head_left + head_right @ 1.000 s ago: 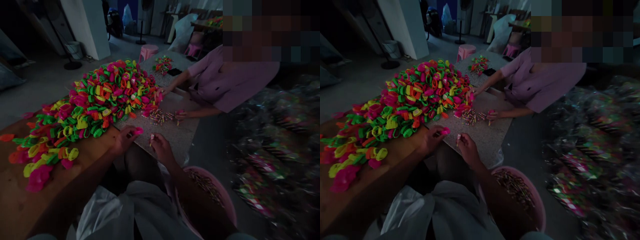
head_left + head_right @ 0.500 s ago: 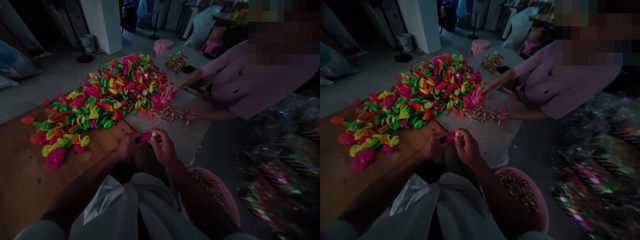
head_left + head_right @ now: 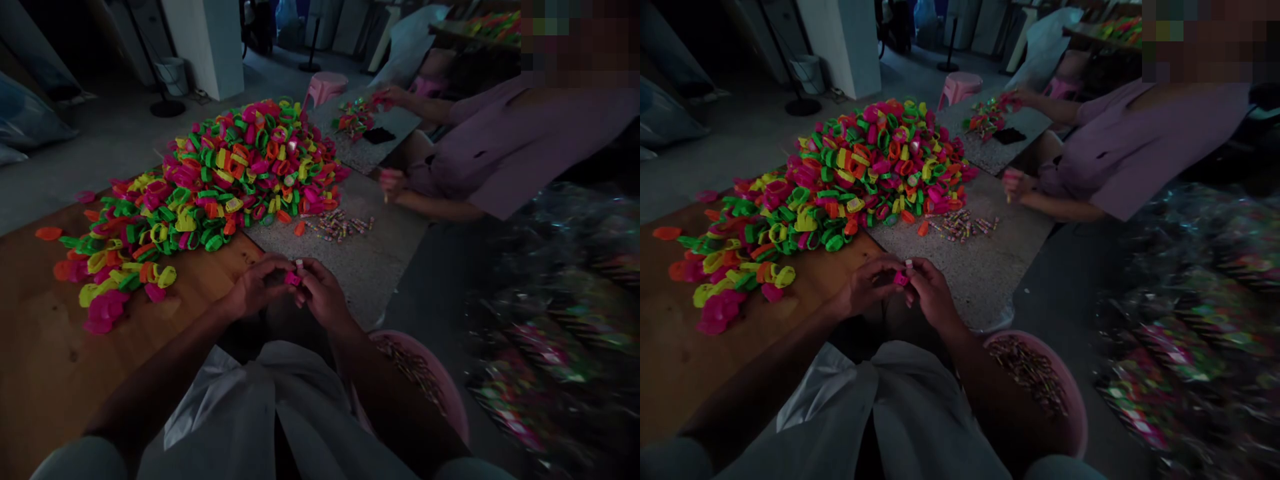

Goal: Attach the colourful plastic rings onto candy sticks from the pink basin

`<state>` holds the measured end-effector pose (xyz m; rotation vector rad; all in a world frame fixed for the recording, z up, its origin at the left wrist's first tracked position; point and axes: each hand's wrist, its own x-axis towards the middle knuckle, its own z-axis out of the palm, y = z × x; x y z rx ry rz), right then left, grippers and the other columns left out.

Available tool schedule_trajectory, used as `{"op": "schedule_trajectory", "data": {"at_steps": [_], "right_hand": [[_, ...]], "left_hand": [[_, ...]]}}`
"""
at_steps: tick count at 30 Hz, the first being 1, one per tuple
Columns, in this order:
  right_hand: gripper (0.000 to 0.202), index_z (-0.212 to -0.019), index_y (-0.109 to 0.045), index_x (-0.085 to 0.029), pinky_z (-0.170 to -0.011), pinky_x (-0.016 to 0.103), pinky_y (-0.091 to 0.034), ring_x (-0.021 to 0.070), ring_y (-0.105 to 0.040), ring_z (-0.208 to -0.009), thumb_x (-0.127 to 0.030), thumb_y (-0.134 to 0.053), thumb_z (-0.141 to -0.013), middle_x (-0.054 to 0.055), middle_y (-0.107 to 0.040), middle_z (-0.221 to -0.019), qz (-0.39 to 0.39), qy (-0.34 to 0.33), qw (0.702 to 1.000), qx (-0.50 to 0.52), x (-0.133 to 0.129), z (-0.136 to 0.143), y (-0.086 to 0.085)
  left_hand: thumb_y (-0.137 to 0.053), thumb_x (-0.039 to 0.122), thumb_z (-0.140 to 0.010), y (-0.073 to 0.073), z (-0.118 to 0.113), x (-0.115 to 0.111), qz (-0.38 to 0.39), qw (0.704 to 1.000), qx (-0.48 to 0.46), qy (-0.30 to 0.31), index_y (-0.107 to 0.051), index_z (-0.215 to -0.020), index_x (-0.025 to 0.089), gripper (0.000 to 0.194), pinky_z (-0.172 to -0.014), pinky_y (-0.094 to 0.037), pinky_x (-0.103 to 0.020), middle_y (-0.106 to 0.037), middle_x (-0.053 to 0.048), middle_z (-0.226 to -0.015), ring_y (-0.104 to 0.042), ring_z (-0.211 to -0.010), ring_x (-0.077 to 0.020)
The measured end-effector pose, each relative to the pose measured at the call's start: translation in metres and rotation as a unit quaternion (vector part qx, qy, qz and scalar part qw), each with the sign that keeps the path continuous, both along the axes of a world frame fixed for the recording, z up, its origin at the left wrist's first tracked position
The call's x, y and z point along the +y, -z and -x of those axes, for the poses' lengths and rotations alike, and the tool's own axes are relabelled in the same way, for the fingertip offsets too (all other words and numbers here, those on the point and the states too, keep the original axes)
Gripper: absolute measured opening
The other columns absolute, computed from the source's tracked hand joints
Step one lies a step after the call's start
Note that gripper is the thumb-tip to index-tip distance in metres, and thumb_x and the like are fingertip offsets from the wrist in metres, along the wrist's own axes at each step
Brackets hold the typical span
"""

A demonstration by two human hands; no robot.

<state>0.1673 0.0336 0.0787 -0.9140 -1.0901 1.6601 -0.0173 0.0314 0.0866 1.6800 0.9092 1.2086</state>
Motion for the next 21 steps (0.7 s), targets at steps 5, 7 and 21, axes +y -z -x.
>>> {"op": "schedule_trajectory", "data": {"at_steps": [5, 7, 21], "right_hand": [[0.035, -0.113, -0.067, -0.024, -0.050, 0.025, -0.049, 0.0112, -0.055, -0.053, -0.054, -0.070, -0.096, -0.003, -0.063, -0.074, -0.071, 0.057, 0.992, -0.090, -0.005, -0.002, -0.004], [0.032, -0.119, -0.071, -0.024, -0.058, 0.027, -0.052, 0.0134, -0.061, -0.061, -0.049, -0.067, -0.099, -0.001, -0.067, -0.077, -0.130, 0.071, 0.976, -0.158, -0.008, -0.006, -0.008], [0.023, -0.121, -0.072, -0.030, -0.083, 0.031, -0.058, 0.0174, -0.072, -0.094, -0.020, -0.063, -0.103, 0.004, -0.076, -0.107, -0.414, -0.005, 0.868, -0.274, -0.009, -0.023, -0.025]], "left_hand": [[-0.087, 0.042, -0.086, 0.006, 0.004, -0.002, 0.121, 0.989, -0.089, 0.020, -0.066, -0.108, 0.020, 0.038, -0.085, -0.057, -0.029, -0.073, -0.005, -0.101, -0.070, -0.093, -0.0161], [-0.087, 0.041, -0.086, 0.008, 0.007, -0.004, 0.140, 0.983, -0.117, 0.013, -0.064, -0.106, 0.020, 0.037, -0.085, -0.057, -0.028, -0.072, -0.004, -0.098, -0.069, -0.092, -0.0147], [-0.078, 0.040, -0.094, -0.003, 0.011, -0.015, 0.153, 0.978, -0.120, 0.068, -0.065, -0.110, 0.020, 0.029, -0.081, -0.058, -0.028, -0.069, -0.006, -0.099, -0.067, -0.087, -0.0149]]}}
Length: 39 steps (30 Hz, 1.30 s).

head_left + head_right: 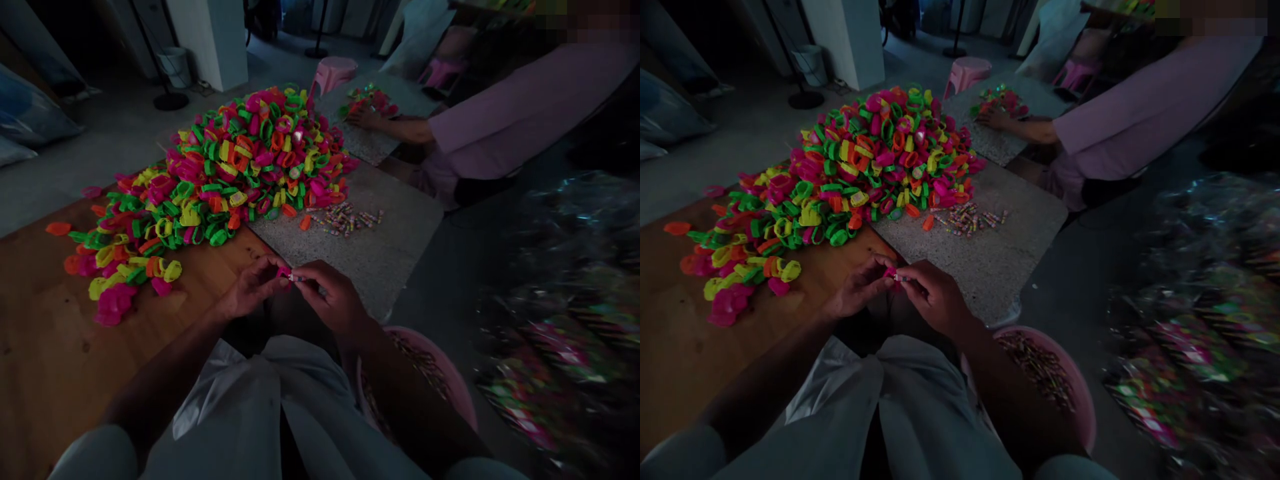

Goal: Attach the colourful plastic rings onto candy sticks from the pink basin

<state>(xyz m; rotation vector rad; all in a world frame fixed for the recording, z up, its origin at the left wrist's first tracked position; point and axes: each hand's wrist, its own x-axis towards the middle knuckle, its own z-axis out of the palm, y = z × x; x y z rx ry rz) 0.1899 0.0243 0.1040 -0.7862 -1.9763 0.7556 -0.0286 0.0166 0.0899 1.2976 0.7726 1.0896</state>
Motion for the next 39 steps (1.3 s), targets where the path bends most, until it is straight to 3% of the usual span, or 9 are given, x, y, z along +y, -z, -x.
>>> {"op": "schedule_trajectory", "data": {"at_steps": [6, 14, 23, 26, 31, 39], "right_hand": [[0.023, -0.118, -0.073, -0.031, -0.086, 0.034, -0.059, 0.0184, -0.071, -0.098, -0.018, -0.064, -0.102, 0.004, -0.075, -0.107, -0.022, 0.006, 0.999, 0.031, -0.001, -0.004, -0.001], [0.025, -0.120, -0.074, -0.030, -0.088, 0.035, -0.061, 0.0191, -0.072, -0.099, -0.018, -0.061, -0.103, 0.006, -0.075, -0.109, -0.032, -0.012, 0.999, -0.004, 0.002, -0.011, 0.003], [0.035, -0.128, -0.073, -0.029, -0.090, 0.031, -0.061, 0.0180, -0.072, -0.102, -0.013, -0.056, -0.103, 0.007, -0.074, -0.112, -0.099, -0.011, 0.993, -0.067, -0.001, -0.012, 0.007], [0.032, -0.128, -0.072, -0.028, -0.090, 0.031, -0.061, 0.0177, -0.072, -0.103, -0.014, -0.057, -0.103, 0.007, -0.074, -0.113, -0.093, -0.022, 0.994, -0.056, -0.003, -0.012, 0.008], [0.024, -0.125, -0.071, -0.028, -0.089, 0.032, -0.060, 0.0184, -0.074, -0.099, -0.023, -0.061, -0.104, 0.005, -0.077, -0.110, -0.004, -0.001, 0.998, -0.060, -0.006, -0.017, 0.012], [0.021, -0.122, -0.070, -0.025, -0.091, 0.031, -0.058, 0.0196, -0.074, -0.100, -0.022, -0.059, -0.105, 0.007, -0.078, -0.107, -0.009, 0.037, 0.994, -0.104, -0.007, -0.021, 0.027]], "left_hand": [[-0.075, 0.041, -0.096, -0.006, 0.001, -0.002, 0.001, 0.999, 0.034, 0.027, -0.069, -0.121, 0.018, 0.035, -0.076, -0.057, -0.026, -0.071, -0.006, -0.098, -0.067, -0.082, -0.0138], [-0.070, 0.047, -0.099, -0.012, 0.000, -0.004, -0.004, 0.995, 0.084, 0.056, -0.071, -0.118, 0.016, 0.037, -0.071, -0.056, -0.025, -0.069, -0.005, -0.088, -0.065, -0.076, -0.0136], [-0.073, 0.053, -0.095, -0.013, -0.007, -0.010, 0.014, 0.989, 0.147, -0.003, -0.070, -0.104, 0.017, 0.037, -0.063, -0.049, -0.024, -0.064, 0.000, -0.080, -0.059, -0.068, -0.0123], [-0.071, 0.051, -0.096, -0.014, -0.008, -0.013, -0.010, 0.986, 0.166, -0.009, -0.072, -0.104, 0.018, 0.034, -0.064, -0.047, -0.024, -0.066, -0.002, -0.083, -0.059, -0.072, -0.0131], [-0.069, 0.044, -0.099, -0.013, -0.011, -0.014, -0.066, 0.974, 0.214, -0.041, -0.073, -0.104, 0.019, 0.026, -0.065, -0.045, -0.025, -0.067, -0.002, -0.087, -0.057, -0.073, -0.0131], [-0.063, 0.030, -0.103, 0.009, -0.018, -0.011, -0.219, 0.926, 0.293, -0.090, -0.071, -0.112, 0.020, 0.015, -0.088, -0.051, -0.033, -0.072, -0.007, -0.103, -0.066, -0.097, -0.0199]]}}
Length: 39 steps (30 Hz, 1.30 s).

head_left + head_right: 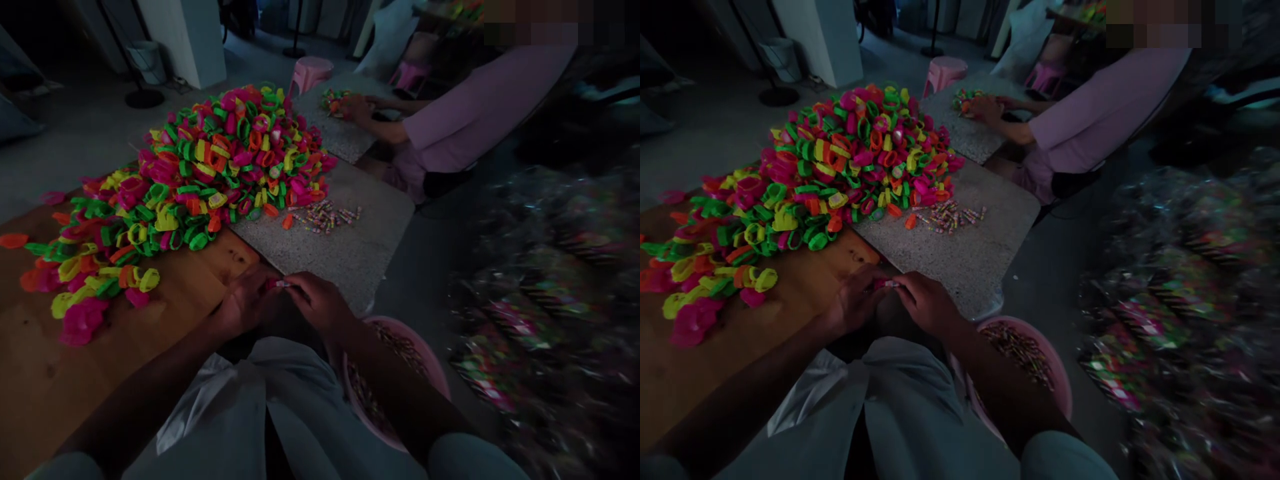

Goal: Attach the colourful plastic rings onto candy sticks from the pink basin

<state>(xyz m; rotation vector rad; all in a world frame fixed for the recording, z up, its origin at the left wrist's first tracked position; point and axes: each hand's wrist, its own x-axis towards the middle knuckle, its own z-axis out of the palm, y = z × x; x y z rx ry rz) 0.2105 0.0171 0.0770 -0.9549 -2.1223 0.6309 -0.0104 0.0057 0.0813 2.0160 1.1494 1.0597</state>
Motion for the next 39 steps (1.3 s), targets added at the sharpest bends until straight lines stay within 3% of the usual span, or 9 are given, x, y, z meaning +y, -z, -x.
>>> {"op": "schedule_trajectory", "data": {"at_steps": [8, 12, 16, 19, 23, 29, 33, 36, 39], "right_hand": [[0.026, -0.131, -0.067, -0.024, -0.094, 0.034, -0.058, 0.0208, -0.073, -0.106, -0.027, -0.054, -0.109, 0.009, -0.076, -0.116, 0.016, 0.023, 0.998, -0.057, -0.007, -0.008, 0.022], [0.023, -0.126, -0.071, -0.025, -0.093, 0.032, -0.055, 0.0200, -0.072, -0.104, -0.029, -0.056, -0.108, 0.007, -0.078, -0.114, 0.047, 0.027, 0.995, -0.082, -0.001, -0.021, 0.029], [0.021, -0.119, -0.075, -0.022, -0.093, 0.033, -0.052, 0.0209, -0.070, -0.103, -0.028, -0.059, -0.106, 0.008, -0.077, -0.110, 0.087, 0.090, 0.987, -0.098, 0.017, -0.037, 0.046], [0.020, -0.110, -0.078, -0.018, -0.095, 0.034, -0.050, 0.0227, -0.067, -0.102, -0.027, -0.061, -0.105, 0.010, -0.074, -0.102, 0.085, 0.150, 0.975, -0.137, 0.032, -0.046, 0.065], [0.023, -0.105, -0.080, -0.018, -0.097, 0.035, -0.047, 0.0233, -0.063, -0.102, -0.029, -0.059, -0.107, 0.010, -0.071, -0.098, 0.060, 0.160, 0.965, -0.201, 0.045, -0.053, 0.079], [0.030, -0.123, -0.078, -0.021, -0.096, 0.034, -0.045, 0.0219, -0.060, -0.103, -0.035, -0.055, -0.110, 0.009, -0.070, -0.102, 0.019, 0.058, 0.974, -0.220, 0.049, -0.049, 0.074], [0.031, -0.124, -0.078, -0.023, -0.093, 0.035, -0.042, 0.0224, -0.059, -0.101, -0.039, -0.055, -0.110, 0.009, -0.070, -0.102, -0.033, -0.002, 0.967, -0.253, 0.060, -0.040, 0.070], [0.031, -0.116, -0.080, -0.022, -0.092, 0.035, -0.040, 0.0226, -0.058, -0.101, -0.040, -0.056, -0.109, 0.009, -0.071, -0.102, -0.057, -0.039, 0.963, -0.261, 0.073, -0.035, 0.070], [0.030, -0.113, -0.080, -0.021, -0.090, 0.034, -0.040, 0.0218, -0.059, -0.097, -0.038, -0.055, -0.110, 0.008, -0.071, -0.098, -0.057, -0.086, 0.962, -0.254, 0.086, -0.034, 0.073]], "left_hand": [[-0.062, 0.026, -0.103, 0.017, -0.010, 0.002, -0.071, 0.996, 0.051, 0.002, -0.069, -0.113, 0.020, 0.014, -0.087, -0.054, -0.032, -0.072, -0.007, -0.102, -0.067, -0.096, -0.0195], [-0.061, 0.033, -0.104, 0.039, -0.018, 0.012, -0.011, 0.998, 0.066, 0.006, -0.070, -0.113, 0.021, 0.018, -0.089, -0.056, -0.034, -0.073, -0.006, -0.104, -0.069, -0.097, -0.0202], [-0.069, 0.039, -0.099, 0.069, -0.032, 0.030, 0.047, 0.996, 0.072, -0.032, -0.058, -0.141, 0.020, 0.048, -0.100, -0.057, -0.040, -0.070, -0.012, -0.127, -0.069, -0.115, -0.0245], [-0.066, 0.036, -0.101, 0.079, -0.044, 0.046, 0.055, 0.995, 0.086, -0.017, -0.061, -0.136, 0.021, 0.038, -0.106, -0.055, -0.040, -0.069, -0.012, -0.130, -0.067, -0.119, -0.0241], [-0.059, 0.037, -0.105, 0.076, -0.055, 0.060, 0.048, 0.988, 0.147, -0.019, -0.068, -0.124, 0.022, 0.026, -0.102, -0.054, -0.036, -0.071, -0.010, -0.123, -0.069, -0.113, -0.0231], [-0.060, 0.043, -0.105, 0.065, -0.050, 0.046, 0.106, 0.963, 0.236, -0.068, -0.070, -0.109, 0.020, 0.025, -0.088, -0.052, -0.031, -0.075, -0.009, -0.105, -0.071, -0.098, -0.0220], [-0.050, 0.048, -0.108, 0.057, -0.051, 0.028, 0.156, 0.918, 0.340, -0.131, -0.069, -0.110, 0.020, 0.034, -0.079, -0.051, -0.031, -0.077, -0.011, -0.100, -0.074, -0.091, -0.0243], [-0.041, 0.052, -0.109, 0.050, -0.057, 0.023, 0.184, 0.882, 0.409, -0.142, -0.067, -0.115, 0.020, 0.042, -0.075, -0.051, -0.033, -0.078, -0.013, -0.096, -0.076, -0.087, -0.0274], [-0.034, 0.052, -0.110, 0.046, -0.062, 0.023, 0.187, 0.869, 0.433, -0.148, -0.067, -0.116, 0.021, 0.045, -0.074, -0.053, -0.035, -0.078, -0.014, -0.095, -0.077, -0.085, -0.0299]]}}
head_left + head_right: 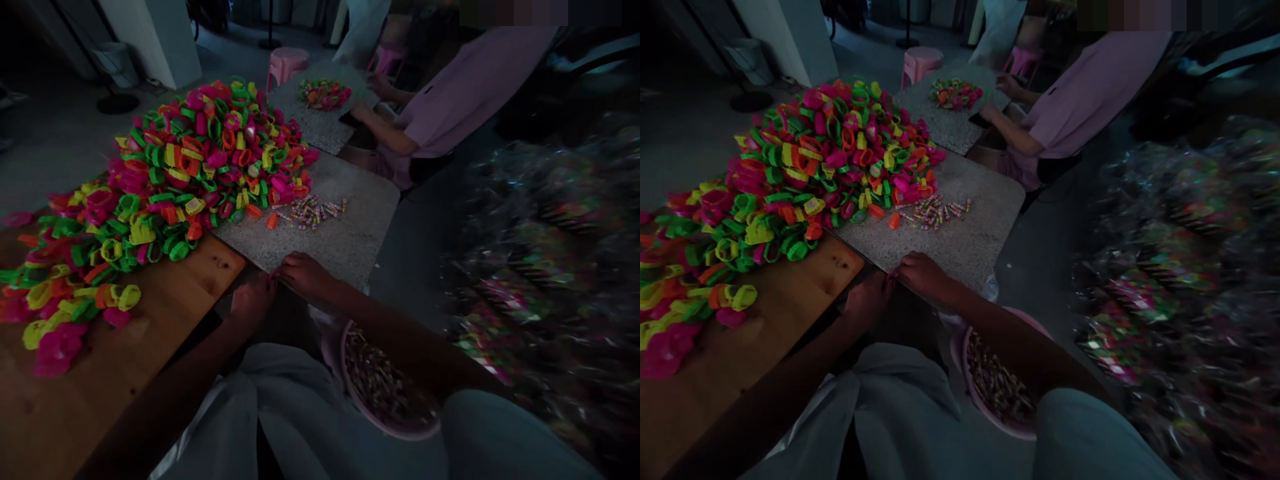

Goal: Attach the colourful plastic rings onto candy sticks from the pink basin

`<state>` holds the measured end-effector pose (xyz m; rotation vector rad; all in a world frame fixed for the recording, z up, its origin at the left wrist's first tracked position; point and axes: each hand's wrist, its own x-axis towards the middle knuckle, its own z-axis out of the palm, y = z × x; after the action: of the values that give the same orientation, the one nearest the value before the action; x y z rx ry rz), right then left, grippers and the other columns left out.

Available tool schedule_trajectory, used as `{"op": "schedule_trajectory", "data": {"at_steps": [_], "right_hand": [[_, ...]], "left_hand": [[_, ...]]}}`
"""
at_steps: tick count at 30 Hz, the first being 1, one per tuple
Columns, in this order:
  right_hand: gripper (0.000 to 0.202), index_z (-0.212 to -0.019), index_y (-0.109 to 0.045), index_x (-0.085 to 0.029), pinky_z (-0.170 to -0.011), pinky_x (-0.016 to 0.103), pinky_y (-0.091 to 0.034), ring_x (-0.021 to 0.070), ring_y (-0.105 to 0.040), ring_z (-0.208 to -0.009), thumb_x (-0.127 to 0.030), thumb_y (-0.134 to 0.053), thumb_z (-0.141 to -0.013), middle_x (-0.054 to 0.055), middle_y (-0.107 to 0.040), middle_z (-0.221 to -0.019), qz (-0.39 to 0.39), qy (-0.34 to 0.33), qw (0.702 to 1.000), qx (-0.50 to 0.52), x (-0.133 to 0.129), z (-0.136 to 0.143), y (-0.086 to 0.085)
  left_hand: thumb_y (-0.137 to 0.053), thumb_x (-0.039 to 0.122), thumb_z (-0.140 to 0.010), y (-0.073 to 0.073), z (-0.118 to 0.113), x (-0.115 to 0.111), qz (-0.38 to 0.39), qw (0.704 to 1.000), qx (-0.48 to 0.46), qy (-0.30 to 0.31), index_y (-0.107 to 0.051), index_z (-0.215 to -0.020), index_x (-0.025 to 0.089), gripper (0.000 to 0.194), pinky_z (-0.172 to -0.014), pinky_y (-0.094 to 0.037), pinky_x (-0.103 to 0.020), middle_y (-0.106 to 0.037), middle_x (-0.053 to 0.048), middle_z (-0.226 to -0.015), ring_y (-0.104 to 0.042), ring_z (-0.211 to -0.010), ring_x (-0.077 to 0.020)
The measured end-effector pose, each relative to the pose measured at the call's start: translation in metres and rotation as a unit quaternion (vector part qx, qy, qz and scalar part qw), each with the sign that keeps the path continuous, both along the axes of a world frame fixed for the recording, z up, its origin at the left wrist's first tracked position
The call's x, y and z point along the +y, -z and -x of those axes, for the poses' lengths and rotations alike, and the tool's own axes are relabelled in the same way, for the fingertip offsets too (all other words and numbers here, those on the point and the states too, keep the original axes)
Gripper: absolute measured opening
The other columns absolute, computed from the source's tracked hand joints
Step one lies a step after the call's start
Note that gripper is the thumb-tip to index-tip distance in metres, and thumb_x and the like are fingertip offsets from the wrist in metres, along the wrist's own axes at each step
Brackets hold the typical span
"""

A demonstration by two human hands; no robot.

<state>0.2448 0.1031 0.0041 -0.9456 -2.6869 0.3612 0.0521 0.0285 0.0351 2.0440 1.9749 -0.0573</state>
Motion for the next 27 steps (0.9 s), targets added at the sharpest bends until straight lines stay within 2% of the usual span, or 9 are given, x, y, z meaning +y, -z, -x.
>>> {"op": "schedule_trajectory", "data": {"at_steps": [7, 16, 19, 21, 23, 25, 27], "right_hand": [[0.026, -0.103, -0.080, -0.018, -0.091, 0.035, -0.041, 0.0223, -0.059, -0.098, -0.031, -0.058, -0.108, 0.008, -0.073, -0.100, 0.017, -0.027, 0.999, 0.013, 0.008, 0.000, 0.004], [0.027, -0.092, -0.078, -0.019, -0.084, 0.036, -0.039, 0.0235, -0.058, -0.094, -0.031, -0.058, -0.107, 0.007, -0.071, -0.092, -0.004, -0.029, 0.998, -0.047, 0.007, 0.005, -0.008], [0.026, -0.095, -0.078, -0.019, -0.084, 0.035, -0.040, 0.0232, -0.058, -0.095, -0.032, -0.059, -0.107, 0.008, -0.071, -0.095, -0.015, -0.019, 0.999, -0.035, 0.003, 0.007, -0.006], [0.026, -0.101, -0.078, -0.018, -0.086, 0.035, -0.041, 0.0228, -0.059, -0.095, -0.032, -0.058, -0.108, 0.009, -0.072, -0.098, -0.021, -0.016, 0.999, -0.020, 0.000, 0.008, -0.002], [0.026, -0.103, -0.079, -0.018, -0.088, 0.036, -0.042, 0.0228, -0.060, -0.096, -0.031, -0.058, -0.108, 0.009, -0.072, -0.099, -0.026, -0.017, 0.999, -0.010, 0.003, 0.004, 0.002], [0.025, -0.102, -0.080, -0.018, -0.090, 0.035, -0.043, 0.0226, -0.061, -0.097, -0.030, -0.058, -0.107, 0.009, -0.073, -0.098, -0.028, 0.009, 1.000, -0.002, 0.015, -0.009, 0.003], [0.026, -0.102, -0.080, -0.019, -0.091, 0.034, -0.044, 0.0223, -0.063, -0.097, -0.028, -0.056, -0.106, 0.009, -0.074, -0.100, -0.024, 0.104, 0.994, 0.022, 0.038, -0.034, -0.001]], "left_hand": [[-0.036, 0.048, -0.110, 0.002, -0.008, 0.001, 0.011, 1.000, 0.016, -0.006, -0.067, -0.116, 0.021, 0.042, -0.074, -0.054, -0.036, -0.078, -0.013, -0.090, -0.077, -0.082, -0.0295], [-0.041, 0.042, -0.108, 0.013, -0.006, 0.006, -0.005, 1.000, -0.025, -0.007, -0.066, -0.112, 0.019, 0.034, -0.072, -0.051, -0.034, -0.077, -0.016, -0.091, -0.075, -0.081, -0.0299], [-0.043, 0.041, -0.107, 0.012, -0.005, 0.005, -0.016, 1.000, -0.018, -0.007, -0.067, -0.111, 0.020, 0.032, -0.071, -0.051, -0.033, -0.076, -0.014, -0.088, -0.075, -0.079, -0.0284], [-0.045, 0.046, -0.107, 0.007, -0.002, 0.008, -0.020, 1.000, -0.011, -0.006, -0.068, -0.109, 0.020, 0.036, -0.071, -0.050, -0.034, -0.076, -0.015, -0.088, -0.075, -0.080, -0.0300], [-0.048, 0.053, -0.105, -0.001, 0.005, 0.020, -0.026, 0.999, -0.023, -0.017, -0.069, -0.104, 0.020, 0.040, -0.071, -0.050, -0.034, -0.076, -0.015, -0.087, -0.075, -0.082, -0.0315], [-0.050, 0.052, -0.105, -0.009, 0.014, 0.041, -0.043, 0.996, -0.076, -0.031, -0.069, -0.102, 0.020, 0.038, -0.073, -0.049, -0.033, -0.076, -0.013, -0.090, -0.075, -0.085, -0.0292], [-0.051, 0.044, -0.106, -0.014, 0.022, 0.071, -0.072, 0.986, -0.149, -0.034, -0.069, -0.106, 0.021, 0.029, -0.078, -0.050, -0.031, -0.077, -0.011, -0.097, -0.074, -0.090, -0.0249]]}}
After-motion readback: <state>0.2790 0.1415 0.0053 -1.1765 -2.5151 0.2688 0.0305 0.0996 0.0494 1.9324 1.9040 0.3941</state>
